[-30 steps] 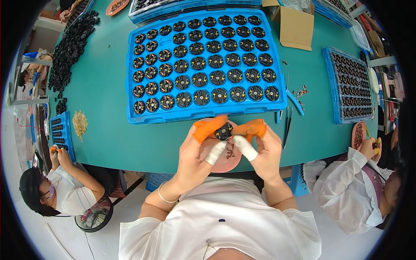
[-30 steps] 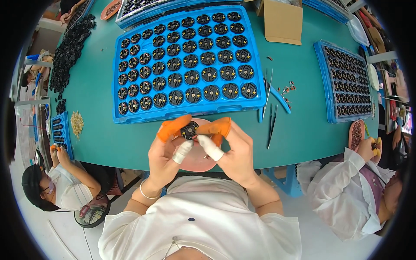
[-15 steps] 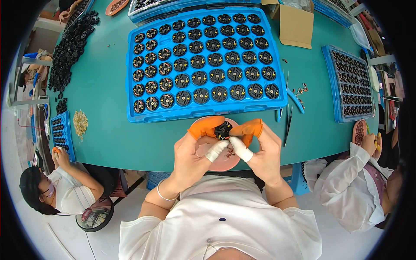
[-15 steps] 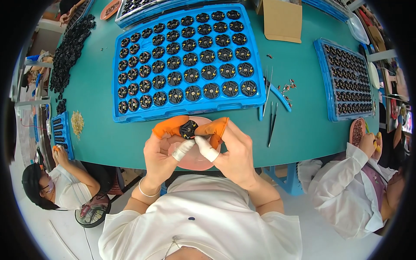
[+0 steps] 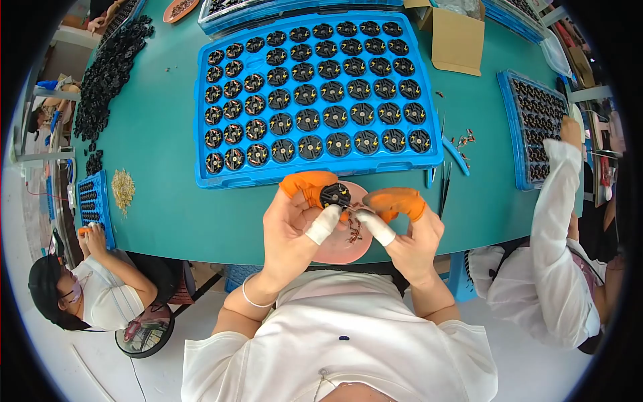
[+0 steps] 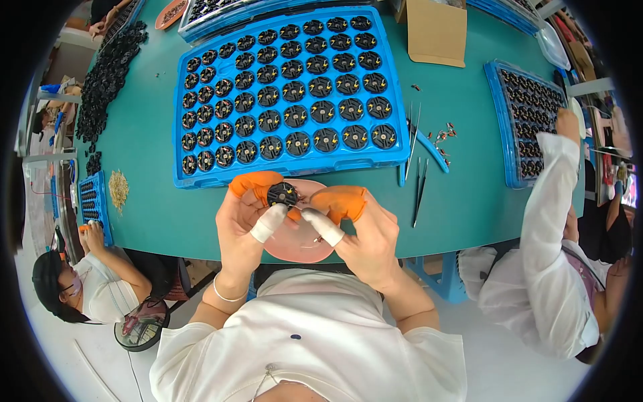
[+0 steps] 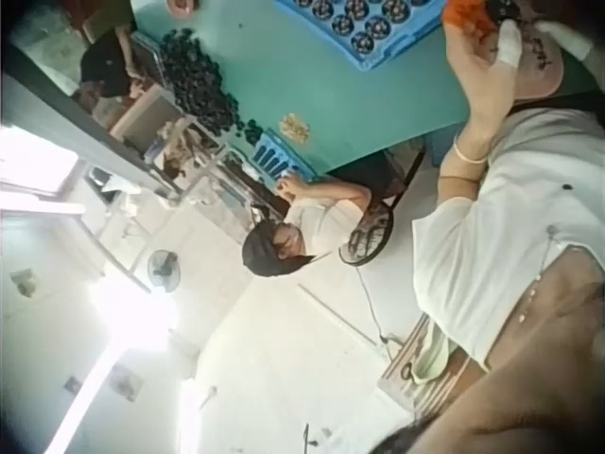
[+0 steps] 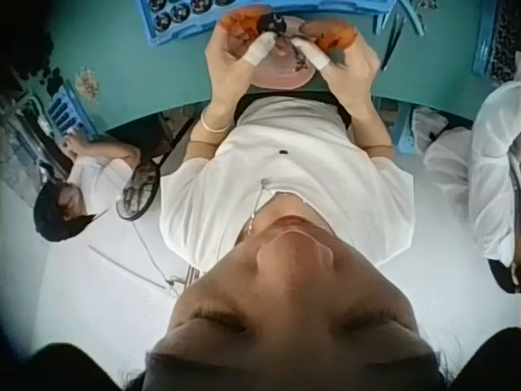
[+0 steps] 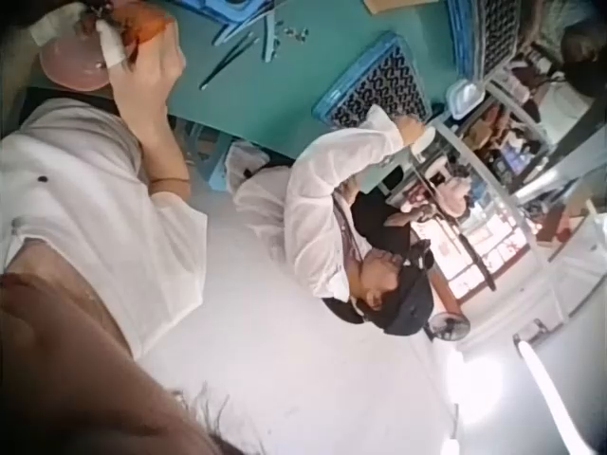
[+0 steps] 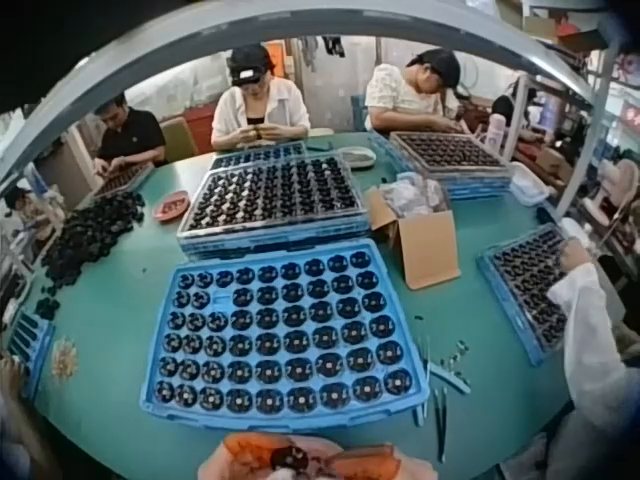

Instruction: The person assembles small electronic components by hand, inserting small pins into circular bases at a workstation.

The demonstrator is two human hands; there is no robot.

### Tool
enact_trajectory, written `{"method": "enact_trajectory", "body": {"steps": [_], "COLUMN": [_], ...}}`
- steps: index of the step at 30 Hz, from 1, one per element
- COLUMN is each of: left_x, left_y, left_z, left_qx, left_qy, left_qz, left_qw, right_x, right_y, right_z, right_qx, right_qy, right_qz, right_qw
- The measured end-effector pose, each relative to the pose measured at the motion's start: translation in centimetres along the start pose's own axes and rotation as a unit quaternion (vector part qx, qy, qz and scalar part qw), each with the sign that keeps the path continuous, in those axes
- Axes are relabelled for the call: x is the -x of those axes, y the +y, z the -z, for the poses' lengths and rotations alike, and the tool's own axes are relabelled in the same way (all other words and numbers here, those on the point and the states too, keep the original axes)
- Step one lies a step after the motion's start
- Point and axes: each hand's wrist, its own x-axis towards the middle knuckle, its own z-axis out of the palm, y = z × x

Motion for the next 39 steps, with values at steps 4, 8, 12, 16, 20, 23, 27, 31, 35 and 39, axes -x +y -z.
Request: {"method": "enact_trajectory", "body": {"steps": [4,8,12,16,20,23,27,31,35,39], "left_x": [0.1,0.0,0.1,0.2,0.1,0.2,0.3,0.2,0.4,0.2], "left_y": [0.2,0.2,0.3,0.1,0.1,0.1,0.4,0.1,0.1,0.4], "left_z": [-0.5,-0.7,-0.7,-0.8,-1.0,-1.0,-1.3,-1.1,-1.2,-1.1], "left_qx": [0.016,0.030,0.046,0.037,0.025,0.014,0.021,0.013,0.012,0.034], "left_qy": [-0.004,0.003,-0.006,0.007,0.007,0.014,0.032,0.036,0.032,0.011], "left_qz": [0.000,-0.005,0.000,-0.001,-0.005,-0.011,-0.006,0.001,-0.001,0.012], "left_qw": [1.000,1.000,0.999,0.999,1.000,1.000,0.999,0.999,0.999,0.999], "right_x": [-0.3,0.0,0.0,0.1,0.0,0.0,-0.3,-0.3,0.3,0.5], "right_y": [0.4,0.5,1.1,1.5,0.8,0.8,1.1,1.6,1.5,1.2], "right_z": [-0.1,-0.7,-0.8,-0.6,-0.5,-0.4,0.0,-0.3,-0.6,-0.9], "right_qx": [0.037,0.029,0.007,0.028,-0.065,-0.092,-0.002,0.052,-0.014,-0.221], "right_qy": [-0.007,0.017,0.008,0.003,-0.007,-0.008,-0.008,0.002,0.000,-0.032], "right_qz": [0.083,0.073,0.068,0.107,0.016,-0.018,0.091,0.164,0.058,-0.118], "right_qw": [0.996,0.997,0.998,0.994,0.998,0.996,0.996,0.985,0.998,0.968]}}
